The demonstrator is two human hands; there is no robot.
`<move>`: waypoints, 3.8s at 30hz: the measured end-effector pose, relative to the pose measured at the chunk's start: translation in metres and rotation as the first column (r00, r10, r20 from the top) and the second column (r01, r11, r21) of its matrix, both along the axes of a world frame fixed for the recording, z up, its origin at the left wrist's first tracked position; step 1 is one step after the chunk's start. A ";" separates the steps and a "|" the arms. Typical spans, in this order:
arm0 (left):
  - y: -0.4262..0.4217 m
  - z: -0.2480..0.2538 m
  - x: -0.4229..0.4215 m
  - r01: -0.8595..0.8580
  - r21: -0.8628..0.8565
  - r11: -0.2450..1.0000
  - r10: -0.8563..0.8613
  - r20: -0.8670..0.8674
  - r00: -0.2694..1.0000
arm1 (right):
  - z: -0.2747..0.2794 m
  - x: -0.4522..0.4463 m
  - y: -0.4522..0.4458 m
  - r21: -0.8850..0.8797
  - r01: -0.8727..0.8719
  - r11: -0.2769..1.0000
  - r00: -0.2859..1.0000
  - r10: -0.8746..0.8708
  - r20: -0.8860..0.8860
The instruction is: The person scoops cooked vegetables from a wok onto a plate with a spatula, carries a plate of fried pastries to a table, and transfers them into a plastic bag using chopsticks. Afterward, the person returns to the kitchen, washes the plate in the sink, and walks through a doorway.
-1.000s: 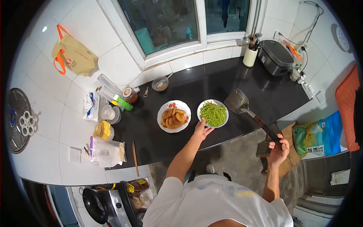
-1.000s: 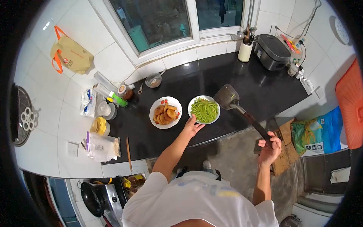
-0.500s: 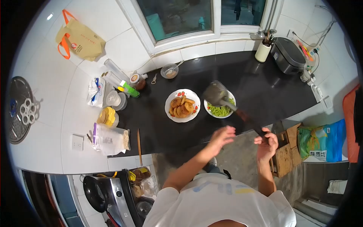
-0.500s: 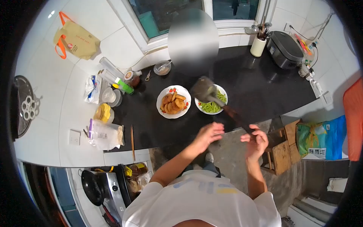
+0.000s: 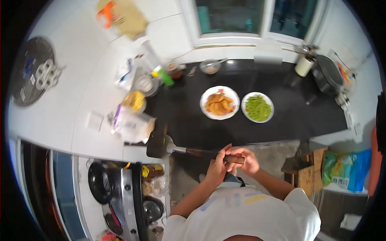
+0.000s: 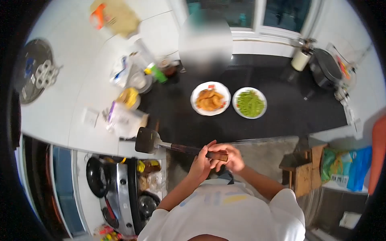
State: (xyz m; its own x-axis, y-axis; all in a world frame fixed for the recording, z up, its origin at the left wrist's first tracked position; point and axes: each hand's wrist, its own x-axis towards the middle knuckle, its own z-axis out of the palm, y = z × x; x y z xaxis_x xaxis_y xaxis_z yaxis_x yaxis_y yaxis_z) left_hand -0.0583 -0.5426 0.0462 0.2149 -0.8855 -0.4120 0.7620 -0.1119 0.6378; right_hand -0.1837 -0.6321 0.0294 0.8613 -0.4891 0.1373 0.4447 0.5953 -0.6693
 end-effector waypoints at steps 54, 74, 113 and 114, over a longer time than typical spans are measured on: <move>-0.047 0.010 -0.018 0.511 0.104 0.853 -0.520 0.099 0.848 | -0.116 -0.128 -0.146 0.108 0.707 0.699 0.699 -0.666 -0.261; 0.076 0.016 0.046 0.128 0.327 0.936 -0.220 0.263 0.939 | -0.133 -0.121 -0.172 0.201 0.822 0.533 0.569 -0.749 -0.339; 0.206 0.019 0.458 -0.587 0.002 0.809 -0.561 0.298 -0.772 | -0.022 0.085 0.064 -0.267 0.513 0.816 0.684 -0.576 -0.448; 0.198 0.016 0.481 -0.588 0.022 0.808 -0.579 0.207 -0.788 | -0.023 0.078 0.065 -0.265 0.531 0.805 0.670 -0.590 -0.450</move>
State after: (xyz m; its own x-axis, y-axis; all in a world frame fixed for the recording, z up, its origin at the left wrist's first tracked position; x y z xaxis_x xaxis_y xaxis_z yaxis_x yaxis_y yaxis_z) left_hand 0.4231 -0.3447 0.0625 0.4258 -0.7971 0.4282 -0.6496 -0.5987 -0.4686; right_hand -0.1052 -0.5672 0.0063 0.3885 -0.9106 -0.1410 0.2668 0.2576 -0.9287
